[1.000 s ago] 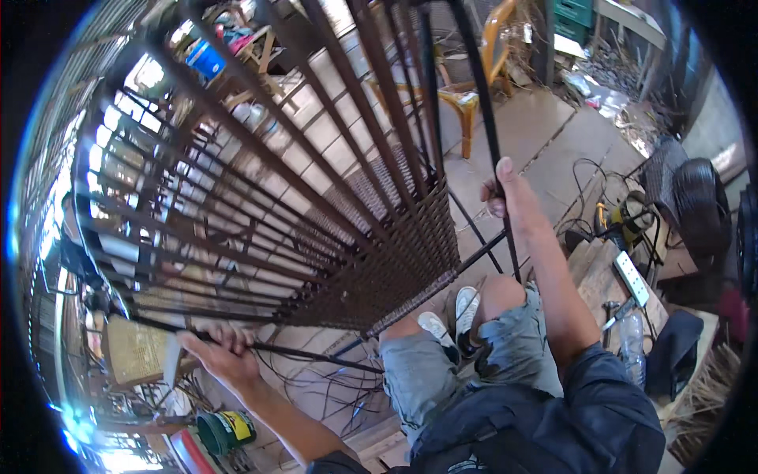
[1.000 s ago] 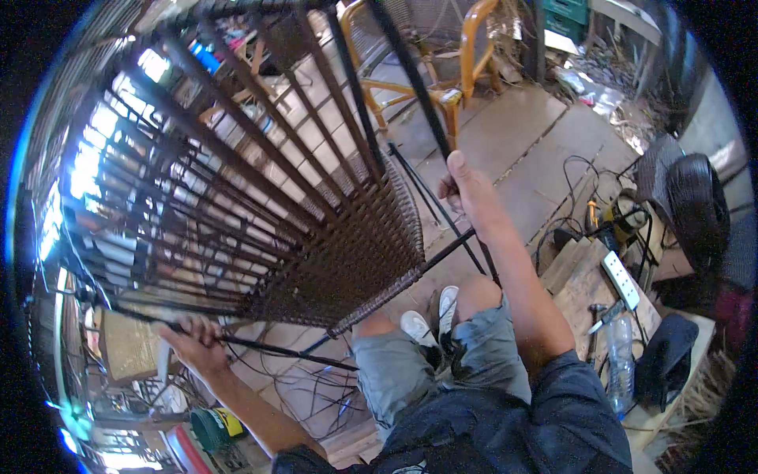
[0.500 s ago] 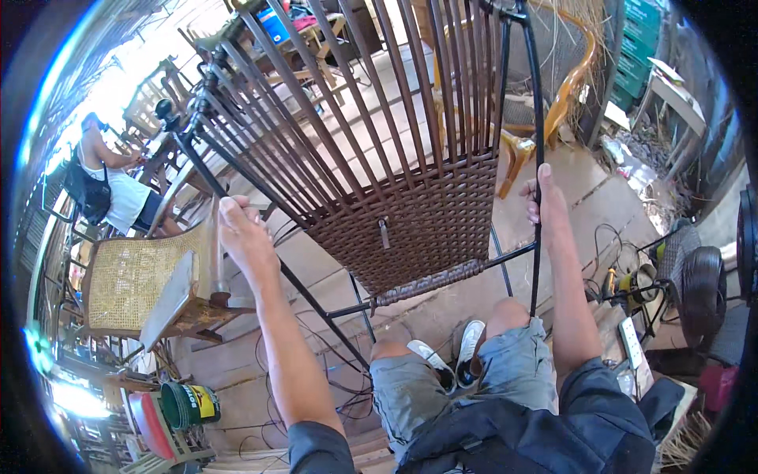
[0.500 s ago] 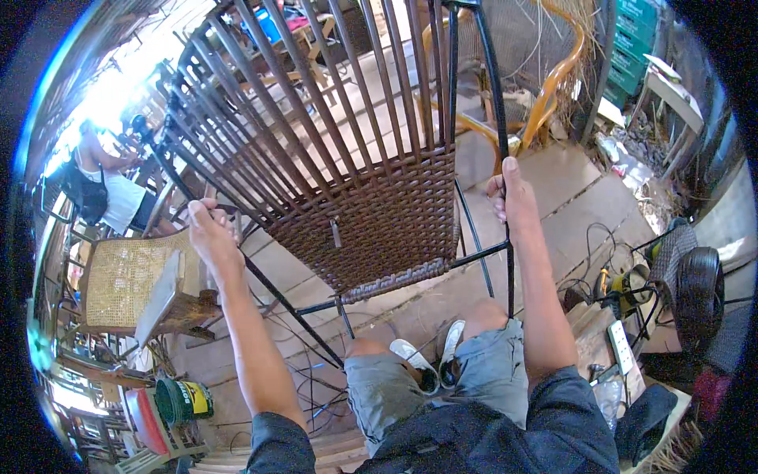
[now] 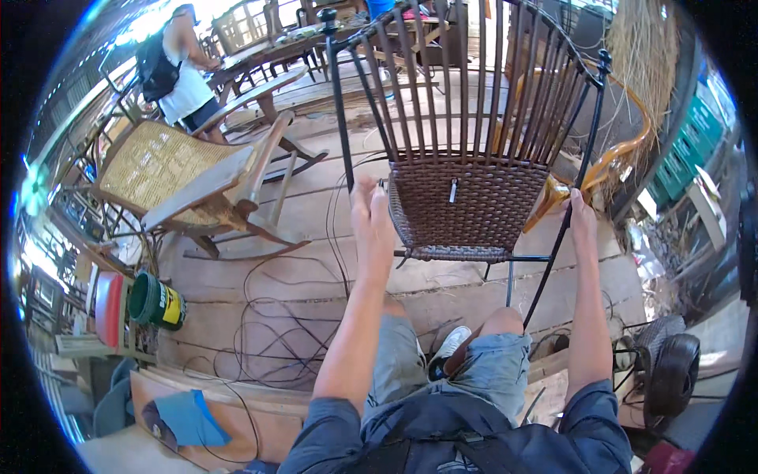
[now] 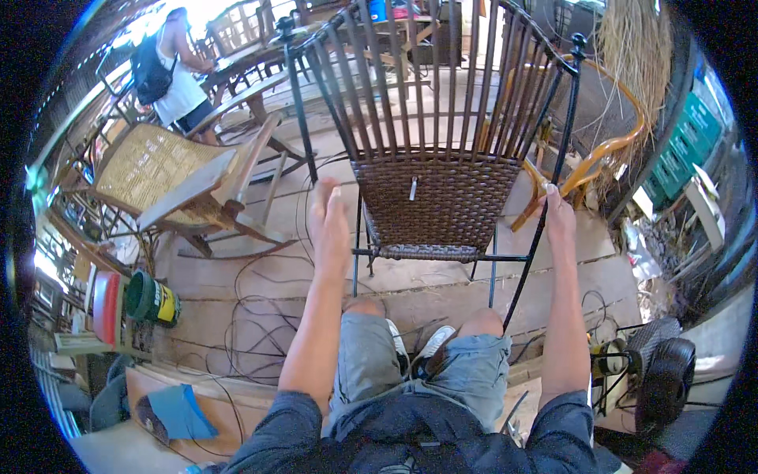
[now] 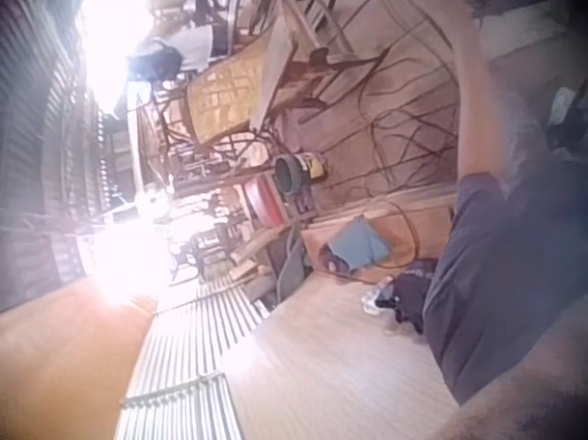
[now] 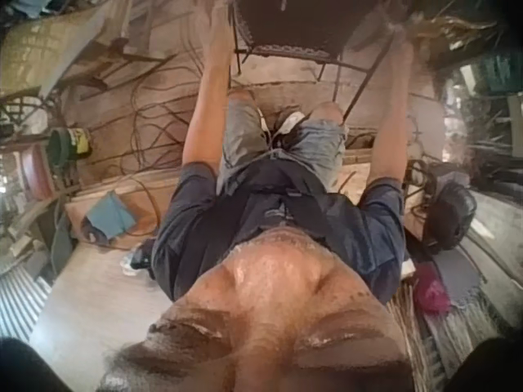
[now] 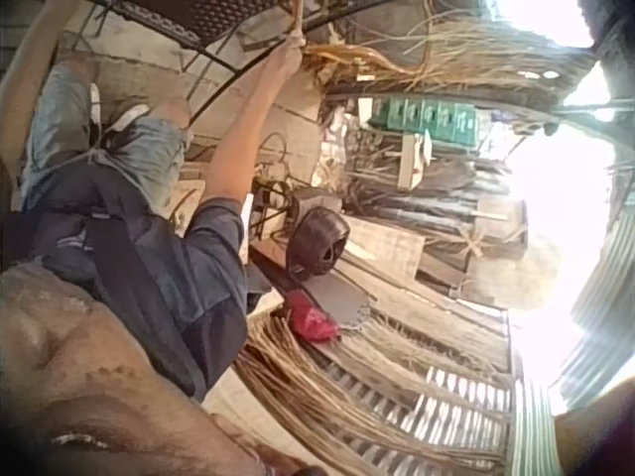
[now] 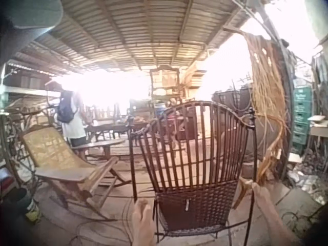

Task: Weaving a synthetic rattan chair by hand on a metal frame.

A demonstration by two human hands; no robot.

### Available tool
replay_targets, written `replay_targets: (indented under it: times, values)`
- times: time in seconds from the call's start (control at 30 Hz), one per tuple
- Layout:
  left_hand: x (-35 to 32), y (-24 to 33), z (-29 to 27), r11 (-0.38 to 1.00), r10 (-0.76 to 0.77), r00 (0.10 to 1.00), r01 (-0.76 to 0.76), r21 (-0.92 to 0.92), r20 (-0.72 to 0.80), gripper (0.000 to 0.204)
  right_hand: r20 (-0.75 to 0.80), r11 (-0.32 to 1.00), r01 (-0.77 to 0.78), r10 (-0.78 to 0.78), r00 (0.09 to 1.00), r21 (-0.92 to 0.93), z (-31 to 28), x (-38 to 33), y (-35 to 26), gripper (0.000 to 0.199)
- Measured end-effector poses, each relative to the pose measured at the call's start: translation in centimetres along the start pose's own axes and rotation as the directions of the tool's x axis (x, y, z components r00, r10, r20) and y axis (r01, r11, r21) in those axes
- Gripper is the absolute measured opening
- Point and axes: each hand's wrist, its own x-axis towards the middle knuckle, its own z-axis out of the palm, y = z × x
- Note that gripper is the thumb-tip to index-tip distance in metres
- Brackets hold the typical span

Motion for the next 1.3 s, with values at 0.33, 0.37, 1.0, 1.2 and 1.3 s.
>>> replay_targets:
  times: [0.33,0.37,1.0,1.2,1.3]
  values:
    - [4.5,-2.6,2.5,0.589,-0.351,0.934,0.16,-0.792,-0.072,0.017,-0.023,0.816,0.533,-0.551,0.834,-0.225,3.2,-8.7,-16.5,0.021]
    - [4.4,-2.5,2.6,0.597,-0.34,0.935,0.132,-0.791,-0.1,0.016,0.064,0.812,0.565,-0.562,0.825,-0.146,4.6,-9.6,-17.7,0.02]
    - [1.9,3.3,-0.4,0.67,0.502,0.813,-0.582,0.462,0.297,0.047,0.526,0.598,0.801,-0.679,0.513,-0.009,15.1,-5.0,-29.9,0.02]
    - [2.9,1.4,1.6,0.697,0.52,0.815,-0.578,0.424,0.256,0.054,0.465,0.394,0.902,-0.774,0.43,-0.177,18.4,-4.2,-33.4,0.019]
    - [2.7,1.0,2.2,0.658,0.544,0.801,-0.592,0.464,0.251,0.057,0.335,0.433,0.879,-0.812,0.477,-0.201,19.7,-4.0,-33.4,0.016]
